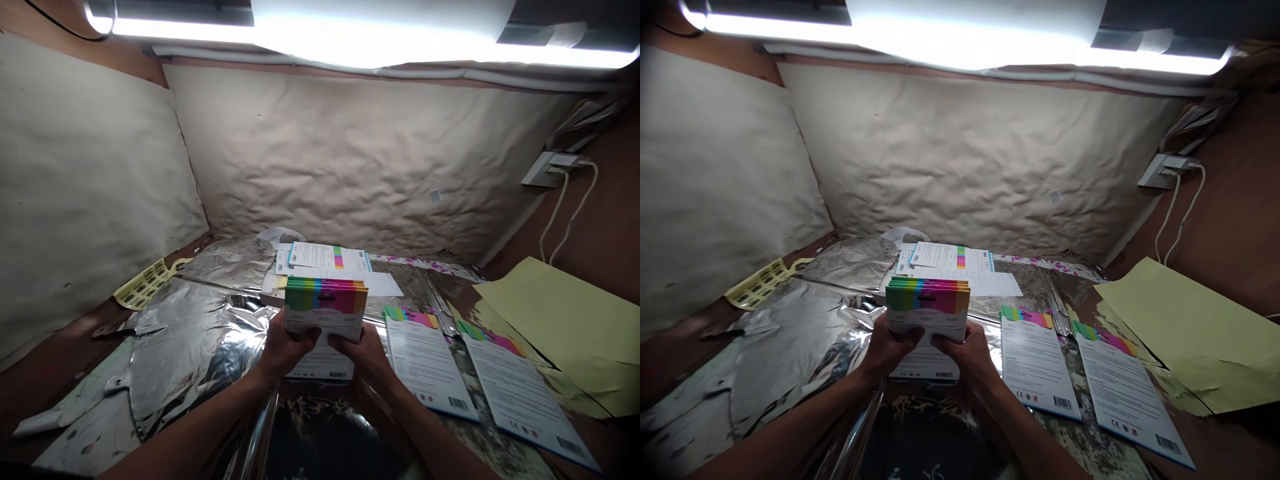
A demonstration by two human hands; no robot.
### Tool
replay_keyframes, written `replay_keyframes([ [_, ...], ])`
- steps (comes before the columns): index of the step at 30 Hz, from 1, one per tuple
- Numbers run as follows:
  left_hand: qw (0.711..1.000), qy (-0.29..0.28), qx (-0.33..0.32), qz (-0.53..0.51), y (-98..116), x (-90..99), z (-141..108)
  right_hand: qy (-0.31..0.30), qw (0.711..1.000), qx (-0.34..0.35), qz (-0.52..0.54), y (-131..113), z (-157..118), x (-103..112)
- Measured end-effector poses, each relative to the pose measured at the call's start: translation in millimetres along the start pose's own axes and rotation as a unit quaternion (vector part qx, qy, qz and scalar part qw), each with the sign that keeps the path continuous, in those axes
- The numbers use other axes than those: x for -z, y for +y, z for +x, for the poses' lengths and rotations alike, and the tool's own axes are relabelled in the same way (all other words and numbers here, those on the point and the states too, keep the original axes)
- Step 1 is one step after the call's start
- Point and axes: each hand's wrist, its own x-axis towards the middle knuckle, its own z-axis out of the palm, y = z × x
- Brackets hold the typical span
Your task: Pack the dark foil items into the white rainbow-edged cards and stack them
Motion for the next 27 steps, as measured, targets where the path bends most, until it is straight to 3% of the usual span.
replay_keyframes([
  [2, 1.0, 0.002, -0.006, -0.009, 1.7, -0.4, -1.5, 0.01, 1.0, -0.002, -0.002, 3.7, 0.9, 0.4],
  [11, 0.995, -0.057, 0.017, -0.076, 9.9, 3.4, -8.5, -0.056, 0.998, -0.006, -0.008, 3.9, 0.7, 11.9],
  [21, 0.99, -0.074, 0.028, -0.118, 11.2, -1.2, -7.9, -0.051, 0.998, -0.012, 0.022, 7.7, 2.7, 9.6],
  [27, 0.967, -0.103, 0.119, -0.199, 15.7, -8.5, -2.7, -0.085, 0.991, -0.093, 0.047, -5.1, 0.7, 23.9],
])
